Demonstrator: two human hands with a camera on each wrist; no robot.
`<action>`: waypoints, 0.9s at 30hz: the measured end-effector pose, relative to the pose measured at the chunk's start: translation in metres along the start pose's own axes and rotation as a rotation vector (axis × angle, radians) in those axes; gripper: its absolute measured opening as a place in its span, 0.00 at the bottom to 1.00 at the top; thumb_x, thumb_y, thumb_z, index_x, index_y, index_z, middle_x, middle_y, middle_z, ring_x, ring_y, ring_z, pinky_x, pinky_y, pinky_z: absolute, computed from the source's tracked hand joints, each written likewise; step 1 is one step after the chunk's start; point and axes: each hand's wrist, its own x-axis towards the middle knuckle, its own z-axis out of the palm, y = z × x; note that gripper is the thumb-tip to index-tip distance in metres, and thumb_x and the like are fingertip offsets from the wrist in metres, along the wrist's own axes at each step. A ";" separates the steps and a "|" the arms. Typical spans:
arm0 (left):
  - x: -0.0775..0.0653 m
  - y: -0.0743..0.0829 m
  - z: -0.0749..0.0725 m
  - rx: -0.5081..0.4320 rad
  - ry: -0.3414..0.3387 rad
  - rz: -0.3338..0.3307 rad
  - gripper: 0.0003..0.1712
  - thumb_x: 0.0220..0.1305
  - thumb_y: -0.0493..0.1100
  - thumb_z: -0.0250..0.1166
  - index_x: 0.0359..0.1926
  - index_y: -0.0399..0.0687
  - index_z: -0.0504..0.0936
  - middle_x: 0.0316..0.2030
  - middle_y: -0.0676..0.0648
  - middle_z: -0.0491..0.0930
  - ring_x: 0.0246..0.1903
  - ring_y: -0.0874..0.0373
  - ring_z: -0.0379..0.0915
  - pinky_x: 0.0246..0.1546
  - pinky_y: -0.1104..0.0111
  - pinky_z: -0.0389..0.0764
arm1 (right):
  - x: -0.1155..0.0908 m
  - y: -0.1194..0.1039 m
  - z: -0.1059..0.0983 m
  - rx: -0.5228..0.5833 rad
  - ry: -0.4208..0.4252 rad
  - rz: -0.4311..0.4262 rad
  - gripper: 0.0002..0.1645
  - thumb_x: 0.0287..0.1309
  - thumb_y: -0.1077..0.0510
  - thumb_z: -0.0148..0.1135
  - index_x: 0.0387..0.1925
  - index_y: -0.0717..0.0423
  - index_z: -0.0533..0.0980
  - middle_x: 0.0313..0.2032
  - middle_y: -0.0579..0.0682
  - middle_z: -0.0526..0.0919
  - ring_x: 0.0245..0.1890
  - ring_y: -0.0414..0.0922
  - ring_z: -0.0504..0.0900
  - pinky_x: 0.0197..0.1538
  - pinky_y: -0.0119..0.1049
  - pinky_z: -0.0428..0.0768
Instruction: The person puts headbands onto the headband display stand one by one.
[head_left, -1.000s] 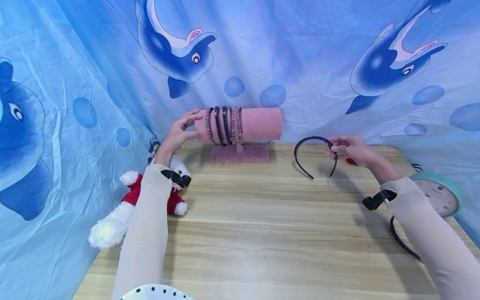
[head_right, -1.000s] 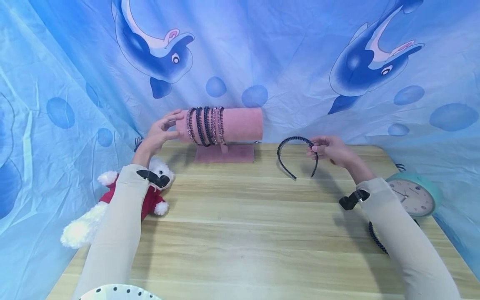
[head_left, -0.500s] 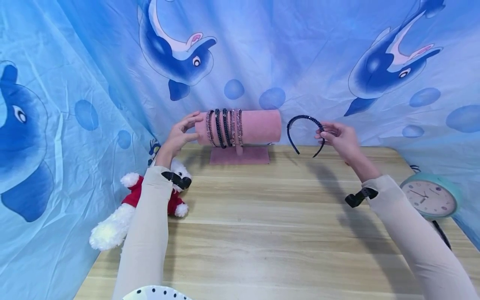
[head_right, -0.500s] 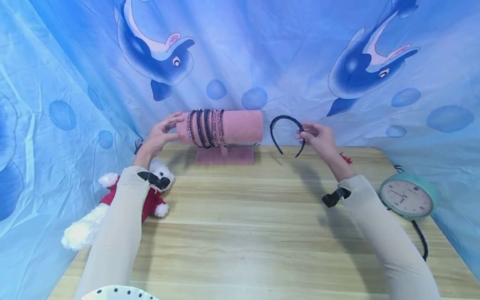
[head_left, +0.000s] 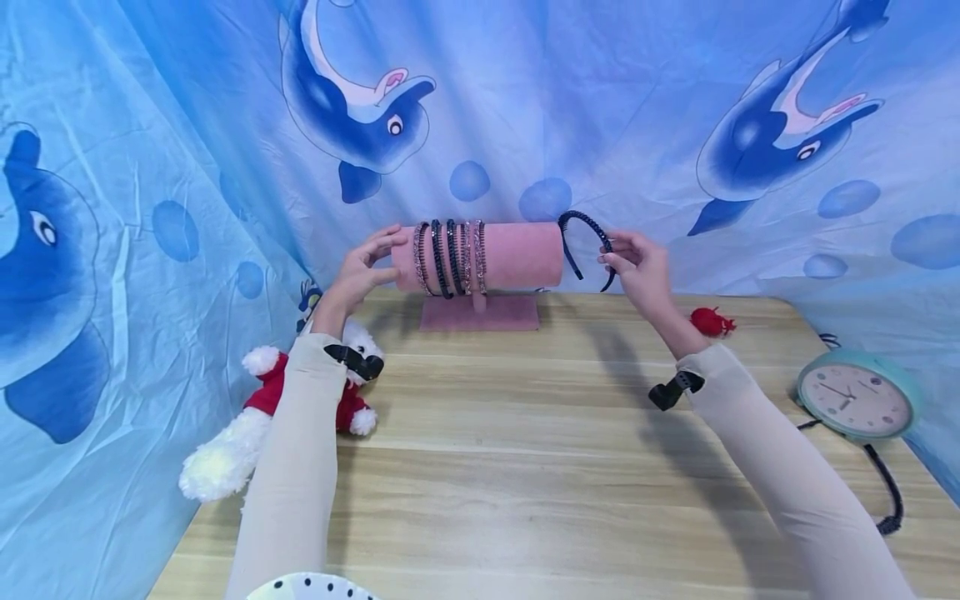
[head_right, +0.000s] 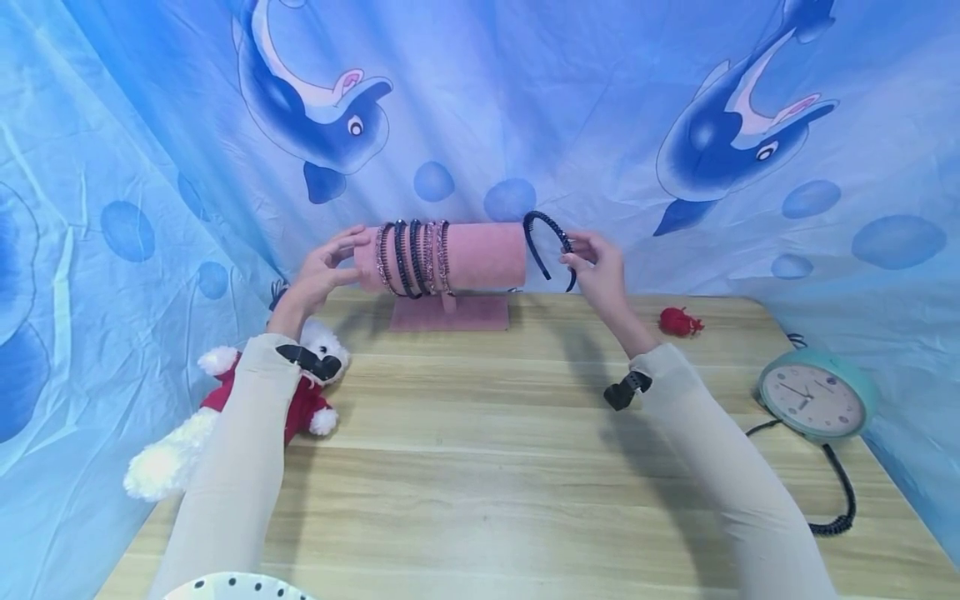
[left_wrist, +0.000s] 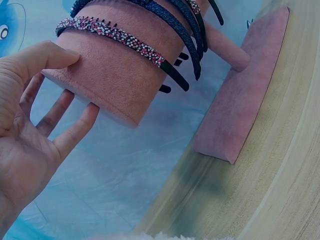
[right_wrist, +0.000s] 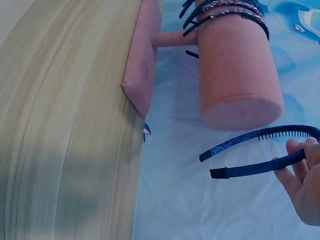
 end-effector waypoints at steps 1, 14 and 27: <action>0.000 0.000 0.000 0.001 0.000 0.000 0.35 0.59 0.25 0.66 0.69 0.39 0.73 0.78 0.55 0.59 0.73 0.51 0.61 0.54 0.77 0.78 | 0.001 0.001 0.003 -0.005 0.005 -0.013 0.20 0.65 0.73 0.60 0.58 0.71 0.77 0.46 0.74 0.84 0.35 0.26 0.83 0.43 0.17 0.82; 0.000 0.000 0.000 0.009 0.001 -0.005 0.35 0.59 0.26 0.67 0.68 0.40 0.74 0.77 0.57 0.60 0.72 0.52 0.61 0.56 0.76 0.78 | 0.001 0.003 0.041 0.010 0.022 -0.035 0.20 0.61 0.73 0.65 0.55 0.71 0.79 0.44 0.70 0.84 0.39 0.43 0.84 0.41 0.17 0.80; 0.001 -0.003 -0.001 0.015 -0.002 0.003 0.35 0.59 0.26 0.67 0.68 0.41 0.74 0.78 0.57 0.59 0.73 0.51 0.60 0.57 0.75 0.78 | -0.023 -0.024 0.060 -0.057 -0.018 -0.124 0.19 0.57 0.75 0.68 0.51 0.77 0.78 0.50 0.73 0.80 0.48 0.66 0.82 0.41 0.16 0.80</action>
